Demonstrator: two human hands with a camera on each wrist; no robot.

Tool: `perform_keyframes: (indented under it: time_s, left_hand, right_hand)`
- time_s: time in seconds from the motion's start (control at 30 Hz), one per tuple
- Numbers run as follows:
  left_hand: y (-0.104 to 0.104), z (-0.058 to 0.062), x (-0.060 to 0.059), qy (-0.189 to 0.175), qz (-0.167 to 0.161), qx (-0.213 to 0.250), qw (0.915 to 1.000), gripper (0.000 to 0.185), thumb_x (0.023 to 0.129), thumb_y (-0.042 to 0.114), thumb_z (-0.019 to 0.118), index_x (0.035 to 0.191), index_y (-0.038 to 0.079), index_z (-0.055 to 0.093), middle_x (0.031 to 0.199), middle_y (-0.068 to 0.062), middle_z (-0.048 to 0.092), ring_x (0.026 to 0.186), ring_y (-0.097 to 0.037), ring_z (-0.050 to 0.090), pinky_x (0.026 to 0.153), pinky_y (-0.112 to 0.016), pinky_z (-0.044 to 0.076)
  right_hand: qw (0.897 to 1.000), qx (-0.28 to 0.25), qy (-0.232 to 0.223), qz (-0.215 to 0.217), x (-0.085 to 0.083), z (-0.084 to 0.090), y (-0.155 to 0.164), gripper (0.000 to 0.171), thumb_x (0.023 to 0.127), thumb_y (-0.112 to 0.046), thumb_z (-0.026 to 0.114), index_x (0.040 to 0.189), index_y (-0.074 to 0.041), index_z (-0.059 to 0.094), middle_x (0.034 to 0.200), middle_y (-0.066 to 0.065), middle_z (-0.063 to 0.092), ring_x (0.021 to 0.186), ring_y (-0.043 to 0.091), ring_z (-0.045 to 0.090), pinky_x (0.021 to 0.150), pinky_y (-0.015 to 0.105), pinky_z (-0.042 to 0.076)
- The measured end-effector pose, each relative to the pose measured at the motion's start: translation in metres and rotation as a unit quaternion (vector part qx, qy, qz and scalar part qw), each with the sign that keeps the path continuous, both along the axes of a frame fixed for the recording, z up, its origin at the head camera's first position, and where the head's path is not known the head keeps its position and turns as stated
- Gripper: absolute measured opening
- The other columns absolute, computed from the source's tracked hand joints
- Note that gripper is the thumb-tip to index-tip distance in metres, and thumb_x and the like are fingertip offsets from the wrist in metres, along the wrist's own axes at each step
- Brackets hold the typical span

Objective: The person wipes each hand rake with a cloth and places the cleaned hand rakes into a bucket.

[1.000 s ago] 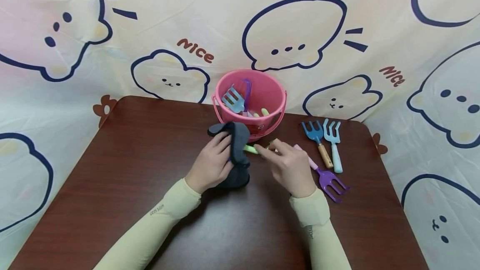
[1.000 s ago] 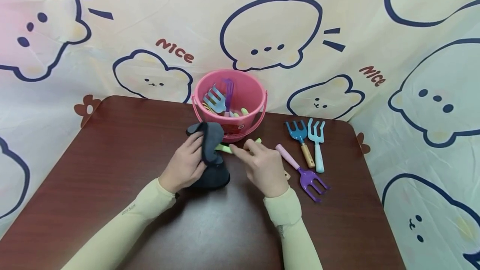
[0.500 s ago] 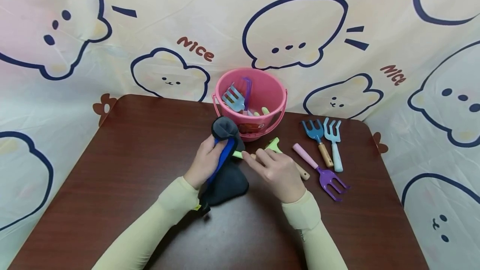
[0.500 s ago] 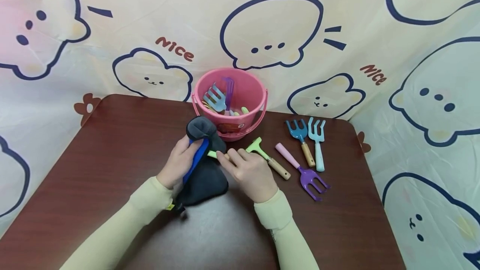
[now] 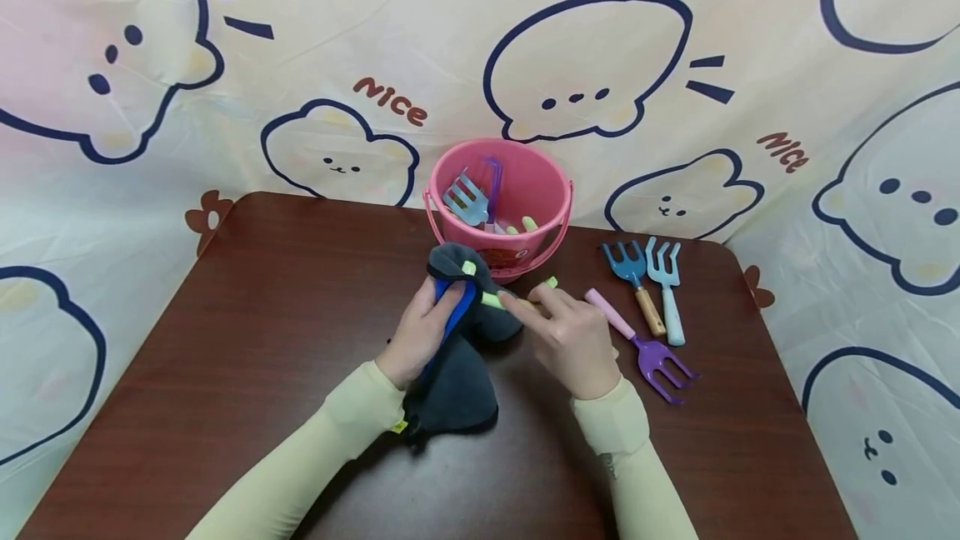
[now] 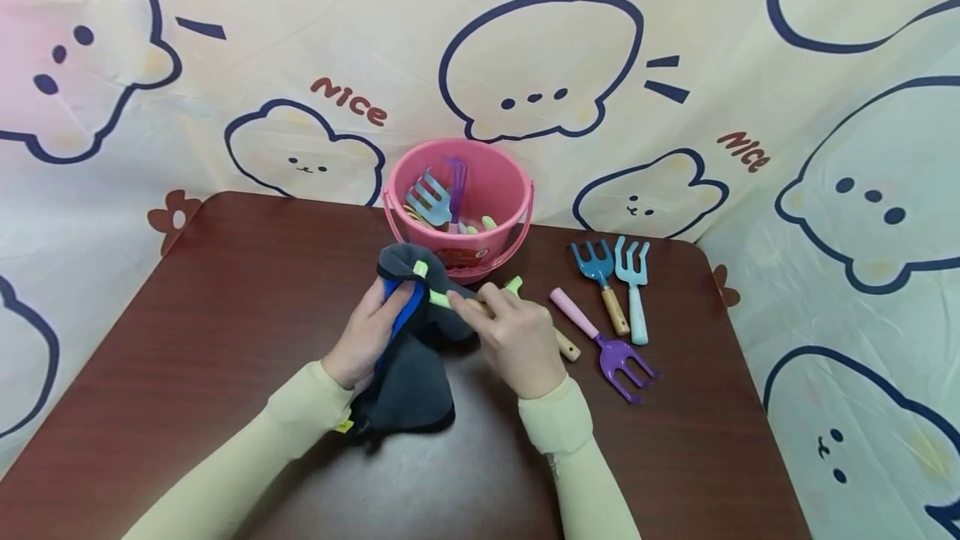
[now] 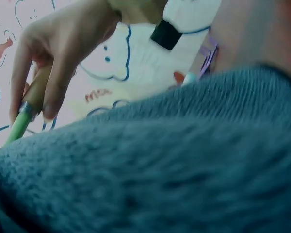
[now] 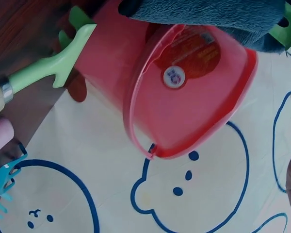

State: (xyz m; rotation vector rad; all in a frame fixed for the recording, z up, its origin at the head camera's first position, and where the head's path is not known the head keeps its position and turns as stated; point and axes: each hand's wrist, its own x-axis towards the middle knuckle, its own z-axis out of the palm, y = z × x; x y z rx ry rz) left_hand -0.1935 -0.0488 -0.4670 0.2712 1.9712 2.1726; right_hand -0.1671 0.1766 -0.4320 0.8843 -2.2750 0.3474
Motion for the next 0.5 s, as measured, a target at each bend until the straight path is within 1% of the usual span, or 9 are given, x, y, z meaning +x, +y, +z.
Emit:
perform_keyframes:
  time_s: [0.13, 0.23, 0.27, 0.3, 0.37, 0.43, 0.47, 0.5]
  left_hand:
    - [0.0064, -0.002, 0.0061, -0.01, 0.01, 0.041, 0.999, 0.057, 0.111, 0.036, 0.045, 0.16, 0.012, 0.03, 0.163, -0.009, 0.037, 0.149, -0.028, 0.037, 0.127, -0.052, 0.024]
    - [0.008, -0.0026, 0.0085, -0.021, 0.024, 0.065, 0.9974, 0.054, 0.112, 0.036, 0.045, 0.158, 0.011, 0.033, 0.16, -0.008, 0.04, 0.143, -0.025, 0.04, 0.126, -0.049, 0.027]
    - [0.0078, -0.0027, 0.0089, -0.027, 0.033, 0.071, 0.9966, 0.052, 0.112, 0.036, 0.044, 0.156, 0.01, 0.036, 0.156, -0.008, 0.044, 0.139, -0.025, 0.044, 0.124, -0.046, 0.03]
    - [0.0076, -0.0028, 0.009, -0.033, 0.045, 0.082, 0.9951, 0.049, 0.112, 0.035, 0.042, 0.151, 0.006, 0.042, 0.147, -0.011, 0.05, 0.132, -0.025, 0.048, 0.12, -0.043, 0.036]
    - [0.0069, -0.003, 0.01, -0.05, 0.084, 0.09, 0.9912, 0.046, 0.112, 0.034, 0.041, 0.146, 0.003, 0.047, 0.14, -0.009, 0.053, 0.126, -0.022, 0.05, 0.114, -0.035, 0.039]
    - [0.0068, -0.0033, 0.0108, -0.069, 0.116, 0.103, 0.9855, 0.047, 0.112, 0.033, 0.039, 0.144, 0.0, 0.047, 0.14, -0.012, 0.052, 0.127, -0.024, 0.049, 0.114, -0.034, 0.038]
    - [0.0069, -0.0035, 0.0113, -0.078, 0.127, 0.113, 0.9824, 0.049, 0.112, 0.033, 0.038, 0.145, -0.001, 0.046, 0.142, -0.013, 0.05, 0.129, -0.025, 0.047, 0.115, -0.035, 0.036]
    - [0.0075, -0.0032, 0.0115, -0.081, 0.129, 0.129, 0.9798, 0.05, 0.112, 0.033, 0.037, 0.149, -0.001, 0.042, 0.149, -0.013, 0.046, 0.136, -0.026, 0.043, 0.119, -0.035, 0.033]
  right_hand:
    - [0.999, -0.024, 0.006, -0.021, -0.0031, 0.0001, 0.0029, 0.055, 0.077, 0.003, 0.087, 0.125, -0.02, 0.076, 0.085, 0.008, 0.062, 0.061, 0.018, 0.056, 0.05, 0.03, 0.05]
    - [0.999, -0.037, 0.015, -0.025, -0.0051, -0.0018, 0.0019, 0.055, 0.077, 0.003, 0.086, 0.125, -0.02, 0.076, 0.086, 0.009, 0.064, 0.061, 0.018, 0.055, 0.049, 0.029, 0.046]
    - [0.999, -0.043, 0.015, -0.024, -0.0056, -0.0024, 0.0011, 0.055, 0.077, 0.003, 0.085, 0.126, -0.02, 0.076, 0.086, 0.009, 0.064, 0.06, 0.018, 0.054, 0.048, 0.029, 0.044]
    - [0.998, -0.05, 0.017, -0.025, -0.006, -0.0031, 0.0001, 0.055, 0.077, 0.003, 0.085, 0.126, -0.019, 0.076, 0.087, 0.009, 0.064, 0.059, 0.018, 0.053, 0.048, 0.029, 0.043]
    - [0.997, -0.062, 0.021, -0.035, -0.0058, -0.004, -0.0015, 0.053, 0.079, 0.002, 0.084, 0.127, -0.019, 0.075, 0.087, 0.01, 0.063, 0.058, 0.018, 0.053, 0.047, 0.03, 0.042]
    - [0.996, -0.074, 0.024, -0.046, -0.0047, -0.004, -0.0031, 0.051, 0.081, 0.001, 0.083, 0.128, -0.019, 0.075, 0.088, 0.01, 0.063, 0.057, 0.019, 0.051, 0.048, 0.03, 0.043]
    - [0.995, -0.079, 0.025, -0.053, -0.004, -0.0039, -0.0044, 0.05, 0.083, 0.0, 0.082, 0.128, -0.018, 0.074, 0.088, 0.01, 0.063, 0.057, 0.019, 0.051, 0.048, 0.031, 0.043]
    - [0.994, -0.083, 0.028, -0.06, -0.0034, -0.0041, -0.0058, 0.049, 0.084, -0.001, 0.081, 0.129, -0.018, 0.074, 0.088, 0.01, 0.063, 0.056, 0.019, 0.051, 0.047, 0.031, 0.043]
